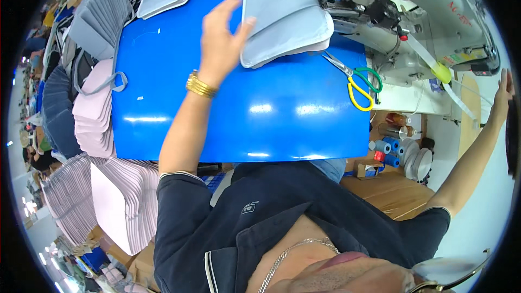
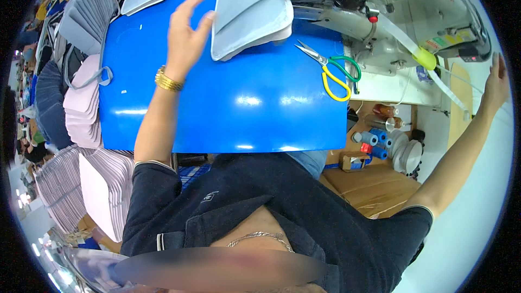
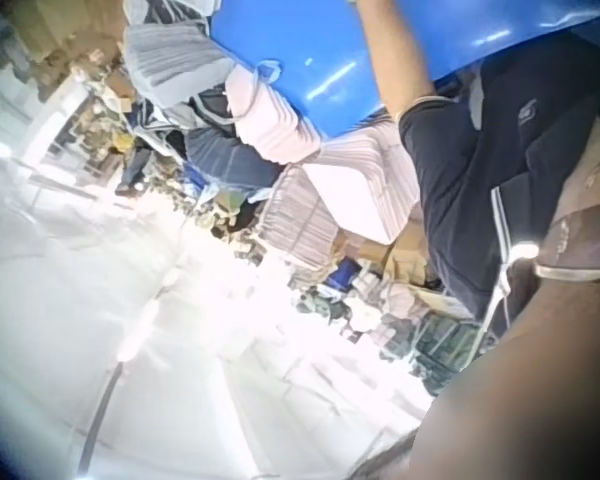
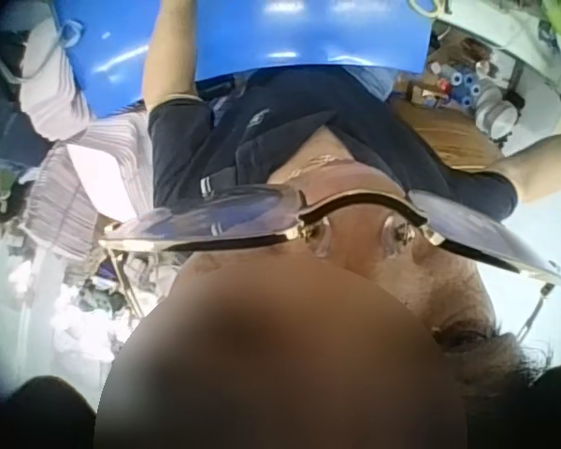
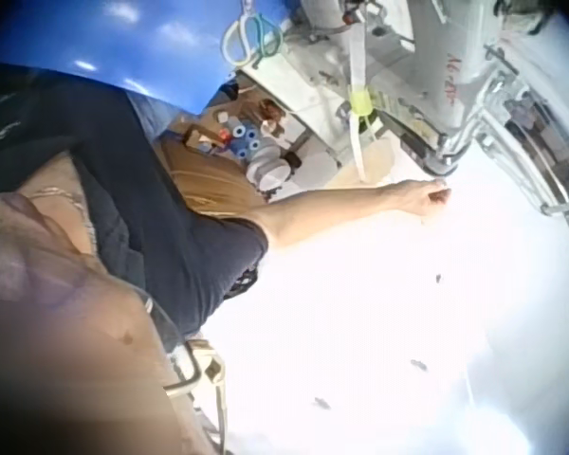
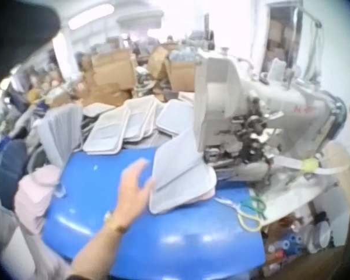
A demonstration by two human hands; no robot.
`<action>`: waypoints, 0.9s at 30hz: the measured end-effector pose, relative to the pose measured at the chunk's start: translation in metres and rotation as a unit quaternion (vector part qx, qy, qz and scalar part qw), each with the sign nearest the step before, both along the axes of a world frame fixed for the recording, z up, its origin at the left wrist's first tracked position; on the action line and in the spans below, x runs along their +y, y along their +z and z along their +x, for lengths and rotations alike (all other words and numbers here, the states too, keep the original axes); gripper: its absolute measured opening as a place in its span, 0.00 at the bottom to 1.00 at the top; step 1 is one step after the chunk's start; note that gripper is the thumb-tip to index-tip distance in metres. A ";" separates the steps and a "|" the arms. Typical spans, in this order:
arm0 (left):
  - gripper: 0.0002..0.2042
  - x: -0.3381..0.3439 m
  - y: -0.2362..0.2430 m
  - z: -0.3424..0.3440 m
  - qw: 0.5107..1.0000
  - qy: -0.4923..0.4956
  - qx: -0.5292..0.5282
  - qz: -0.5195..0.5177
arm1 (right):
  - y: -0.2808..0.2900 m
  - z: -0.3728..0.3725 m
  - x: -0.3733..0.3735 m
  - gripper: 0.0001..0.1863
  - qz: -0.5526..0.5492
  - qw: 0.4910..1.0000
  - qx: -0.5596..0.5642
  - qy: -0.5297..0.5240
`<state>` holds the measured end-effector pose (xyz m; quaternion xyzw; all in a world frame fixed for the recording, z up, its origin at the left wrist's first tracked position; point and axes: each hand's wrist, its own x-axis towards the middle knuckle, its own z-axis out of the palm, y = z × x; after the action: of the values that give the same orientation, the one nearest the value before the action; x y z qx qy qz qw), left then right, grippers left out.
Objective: Assembling and sewing fabric or leather pouches at an industrial sewing workstation.
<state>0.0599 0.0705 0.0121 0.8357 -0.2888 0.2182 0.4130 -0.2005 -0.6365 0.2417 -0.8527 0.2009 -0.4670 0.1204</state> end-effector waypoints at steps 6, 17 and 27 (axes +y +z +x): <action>0.34 -0.061 0.018 -0.055 0.988 -0.125 -0.078 0.048 | -0.008 0.032 -0.101 0.28 0.366 0.931 -0.006 0.001; 0.23 -0.055 0.001 -0.041 0.985 -0.094 -0.095 0.112 | 0.028 0.094 -0.005 0.30 0.299 0.932 0.204 0.006; 0.18 -0.088 -0.050 -0.019 0.992 -0.048 -0.078 0.089 | -0.064 0.060 -0.039 0.30 0.387 0.891 -0.178 0.154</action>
<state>0.0404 -0.0179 -0.0378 0.8348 -0.3776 0.2360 0.3236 -0.1401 -0.6756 0.1776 -0.6609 0.2074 -0.4722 0.5452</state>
